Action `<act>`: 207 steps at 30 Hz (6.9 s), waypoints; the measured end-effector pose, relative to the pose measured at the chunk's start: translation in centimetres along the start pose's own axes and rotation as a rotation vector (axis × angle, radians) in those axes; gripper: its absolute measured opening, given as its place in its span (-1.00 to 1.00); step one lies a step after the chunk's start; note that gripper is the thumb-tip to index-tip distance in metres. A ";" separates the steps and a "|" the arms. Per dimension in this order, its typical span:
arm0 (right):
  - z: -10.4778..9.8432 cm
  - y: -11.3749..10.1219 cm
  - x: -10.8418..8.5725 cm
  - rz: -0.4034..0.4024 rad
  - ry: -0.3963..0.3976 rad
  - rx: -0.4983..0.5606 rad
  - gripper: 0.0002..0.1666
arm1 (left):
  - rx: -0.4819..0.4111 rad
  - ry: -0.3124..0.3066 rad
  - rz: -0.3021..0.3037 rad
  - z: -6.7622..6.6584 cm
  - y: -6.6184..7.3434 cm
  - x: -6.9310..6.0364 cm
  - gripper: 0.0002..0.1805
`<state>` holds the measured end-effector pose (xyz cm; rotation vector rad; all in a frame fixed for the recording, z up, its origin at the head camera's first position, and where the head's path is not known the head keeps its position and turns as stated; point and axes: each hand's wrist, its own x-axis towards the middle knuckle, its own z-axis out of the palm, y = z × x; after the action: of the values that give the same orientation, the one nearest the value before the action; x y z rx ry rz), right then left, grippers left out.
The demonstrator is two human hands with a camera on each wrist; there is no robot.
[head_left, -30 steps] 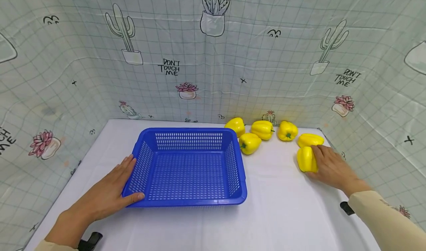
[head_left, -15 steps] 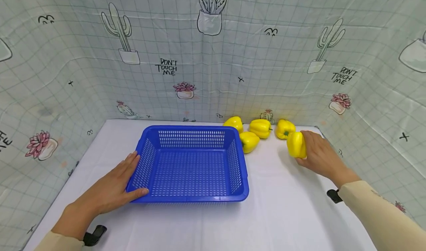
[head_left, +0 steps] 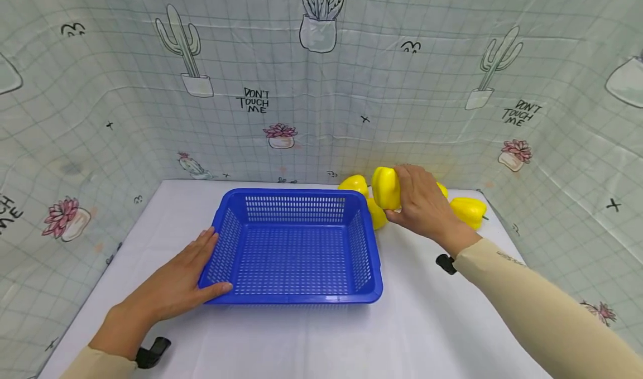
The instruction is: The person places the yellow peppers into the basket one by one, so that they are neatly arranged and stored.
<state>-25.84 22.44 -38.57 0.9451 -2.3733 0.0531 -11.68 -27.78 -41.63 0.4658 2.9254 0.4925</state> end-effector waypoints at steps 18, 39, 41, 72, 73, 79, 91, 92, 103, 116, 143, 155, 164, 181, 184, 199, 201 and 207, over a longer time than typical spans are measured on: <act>2.6 -7.2 7.7 -0.101 0.003 0.028 0.13 | 0.014 0.026 0.013 0.5 0.0 0.1 0.25; 6.8 -15.0 12.1 -0.075 -0.239 0.061 0.06 | 0.060 0.043 0.006 0.6 0.2 0.0 0.24; 7.5 -16.0 12.4 -0.068 -0.278 0.076 0.06 | 0.061 0.044 0.007 0.6 0.2 -0.1 0.24; 13.5 -22.1 13.8 -0.014 -0.528 0.101 -0.01 | 0.049 0.051 0.005 0.7 0.1 -0.2 0.23; 13.6 -22.2 13.8 -0.010 -0.528 0.103 -0.01 | 0.048 0.051 0.003 0.7 0.1 -0.2 0.23; 13.6 -22.4 13.9 0.001 -0.539 0.117 0.05 | 0.043 0.050 0.004 0.7 0.1 -0.2 0.22; 11.9 -21.6 14.0 -0.033 -0.525 0.086 0.14 | 0.038 0.047 0.004 0.6 0.3 -0.1 0.22; 11.5 -21.3 14.1 -0.037 -0.519 0.081 0.14 | 0.039 0.045 0.004 0.6 0.3 -0.1 0.22; 5.3 -17.1 15.6 -0.013 -0.386 0.078 0.05 | 0.039 0.034 -0.006 0.4 0.4 -0.1 0.22; 1.2 -7.8 11.6 0.115 -0.215 0.144 -0.15 | 0.034 0.037 -0.001 0.5 0.3 -0.1 0.23; 8.1 0.8 -1.8 0.236 -0.539 0.156 -0.14 | 0.035 0.030 -0.012 0.4 0.5 -0.1 0.22; 6.5 0.6 -3.3 0.316 -0.517 0.010 -0.04 | 0.040 0.034 -0.010 0.5 0.5 -0.1 0.22; 6.9 1.4 -1.6 0.242 -0.588 0.084 0.29 | 0.027 0.025 -0.015 0.4 0.5 0.0 0.22; 7.9 1.6 -1.3 0.266 -0.474 0.052 0.12 | 0.040 0.030 -0.031 0.6 0.5 0.0 0.24; 7.8 1.8 -1.6 0.264 -0.428 0.036 0.09 | 0.036 0.028 -0.033 0.6 0.5 0.0 0.23; 4.8 2.3 1.8 0.128 -0.154 -0.072 -0.05 | 0.058 0.034 -0.023 0.6 0.5 0.0 0.23; 4.1 1.9 3.1 0.106 -0.105 -0.063 -0.05 | 0.059 0.037 -0.017 0.6 0.6 0.0 0.23; 2.5 -1.1 7.2 0.042 -0.005 -0.008 -0.06 | 0.059 0.036 -0.017 0.6 0.6 -0.1 0.23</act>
<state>-30.57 16.55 -37.02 0.8933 -2.3963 0.0579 -11.35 -27.14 -41.95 0.4435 2.9829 0.4183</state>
